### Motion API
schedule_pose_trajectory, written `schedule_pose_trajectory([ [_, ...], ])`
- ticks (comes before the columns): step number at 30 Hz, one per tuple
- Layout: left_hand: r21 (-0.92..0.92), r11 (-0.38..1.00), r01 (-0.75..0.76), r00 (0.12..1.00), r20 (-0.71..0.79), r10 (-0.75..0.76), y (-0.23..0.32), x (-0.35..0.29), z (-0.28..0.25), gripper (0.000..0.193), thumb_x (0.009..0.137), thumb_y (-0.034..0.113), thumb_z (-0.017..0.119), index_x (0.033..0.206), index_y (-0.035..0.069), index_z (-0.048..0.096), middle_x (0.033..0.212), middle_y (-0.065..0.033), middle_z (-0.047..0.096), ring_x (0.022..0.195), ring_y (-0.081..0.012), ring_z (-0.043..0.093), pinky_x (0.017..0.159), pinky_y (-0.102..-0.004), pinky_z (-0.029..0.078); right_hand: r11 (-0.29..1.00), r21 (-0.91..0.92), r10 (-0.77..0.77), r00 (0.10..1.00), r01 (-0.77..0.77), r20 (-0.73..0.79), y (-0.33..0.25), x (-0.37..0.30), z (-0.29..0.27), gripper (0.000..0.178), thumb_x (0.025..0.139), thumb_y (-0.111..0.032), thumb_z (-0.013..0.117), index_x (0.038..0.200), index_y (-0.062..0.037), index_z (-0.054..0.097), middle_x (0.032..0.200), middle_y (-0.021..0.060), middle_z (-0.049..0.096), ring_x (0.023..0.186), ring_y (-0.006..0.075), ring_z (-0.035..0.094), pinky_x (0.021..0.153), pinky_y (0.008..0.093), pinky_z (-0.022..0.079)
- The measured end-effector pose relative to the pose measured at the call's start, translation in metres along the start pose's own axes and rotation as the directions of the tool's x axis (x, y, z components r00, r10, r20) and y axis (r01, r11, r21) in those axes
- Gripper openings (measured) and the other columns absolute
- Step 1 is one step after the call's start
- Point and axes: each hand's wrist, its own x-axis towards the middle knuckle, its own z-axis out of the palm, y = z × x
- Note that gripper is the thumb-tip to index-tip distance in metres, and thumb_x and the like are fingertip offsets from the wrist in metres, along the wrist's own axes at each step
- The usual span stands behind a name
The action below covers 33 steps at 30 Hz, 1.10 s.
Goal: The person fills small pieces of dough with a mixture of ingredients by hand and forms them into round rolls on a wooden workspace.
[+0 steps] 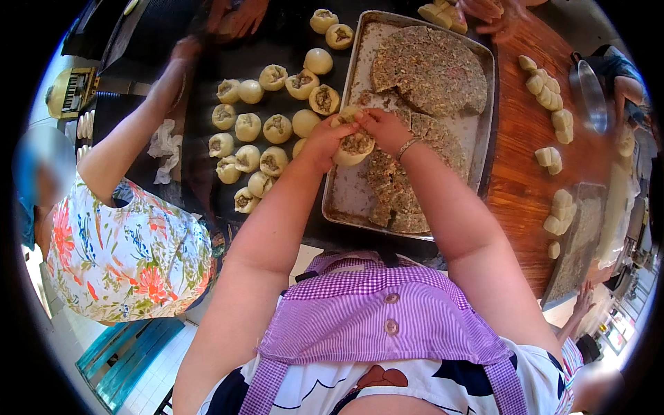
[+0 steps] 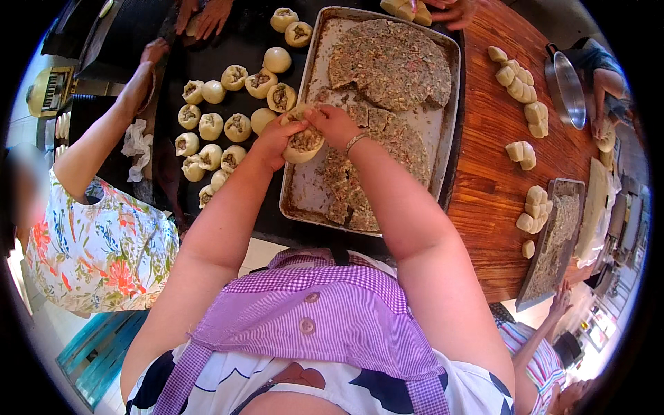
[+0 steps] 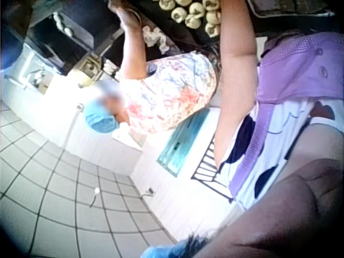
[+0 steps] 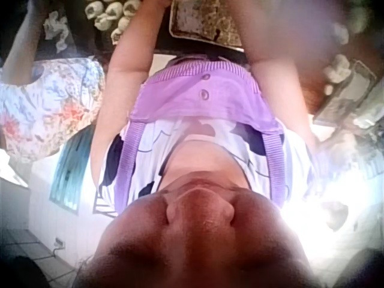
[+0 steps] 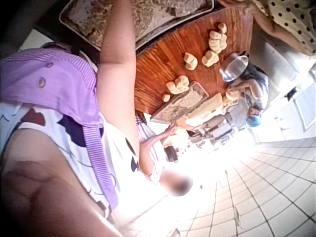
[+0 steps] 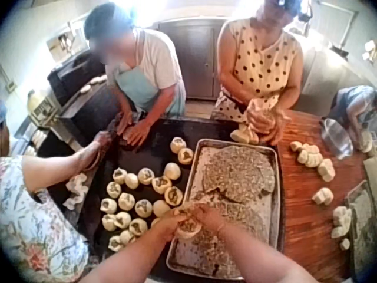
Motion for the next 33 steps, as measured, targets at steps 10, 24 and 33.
schedule_pose_trajectory([
  [10,-0.136,0.961,-0.242,0.97,-0.071,0.234,-0.022,0.013,-0.006,0.045,0.087,0.01,0.066,0.128,0.003,0.049,0.117,-0.0083,0.061,0.103,-0.0201,0.061,0.085,-0.0338,0.052,0.911,0.276,0.33,0.943,-0.306,-0.042,-0.018,-0.006,0.009,0.048,0.095,-0.044,0.056,0.122,-0.0049,0.059,0.103,0.0087,0.065,0.081,0.0174,0.062,0.06,0.0335,0.051],
  [24,-0.069,0.975,-0.211,0.975,-0.09,0.205,-0.021,0.002,-0.002,0.039,0.092,0.019,0.064,0.126,0.006,0.051,0.117,-0.0063,0.061,0.105,-0.0198,0.062,0.087,-0.0378,0.052,0.933,0.283,-0.16,0.961,0.222,-0.225,0.015,0.007,0.032,0.048,0.093,-0.038,0.062,0.123,-0.0016,0.058,0.098,0.0104,0.067,0.09,0.0183,0.063,0.082,0.0329,0.051],
  [33,-0.099,0.983,-0.156,0.986,-0.082,0.148,-0.02,-0.008,-0.003,0.037,0.092,0.015,0.063,0.126,0.006,0.049,0.115,-0.0095,0.061,0.104,-0.0226,0.062,0.088,-0.0393,0.053,0.823,0.555,0.221,0.968,-0.12,-0.119,0.028,0.031,0.017,0.043,0.094,-0.042,0.058,0.118,-0.0053,0.058,0.105,0.0088,0.061,0.09,0.0193,0.061,0.079,0.0347,0.052],
])
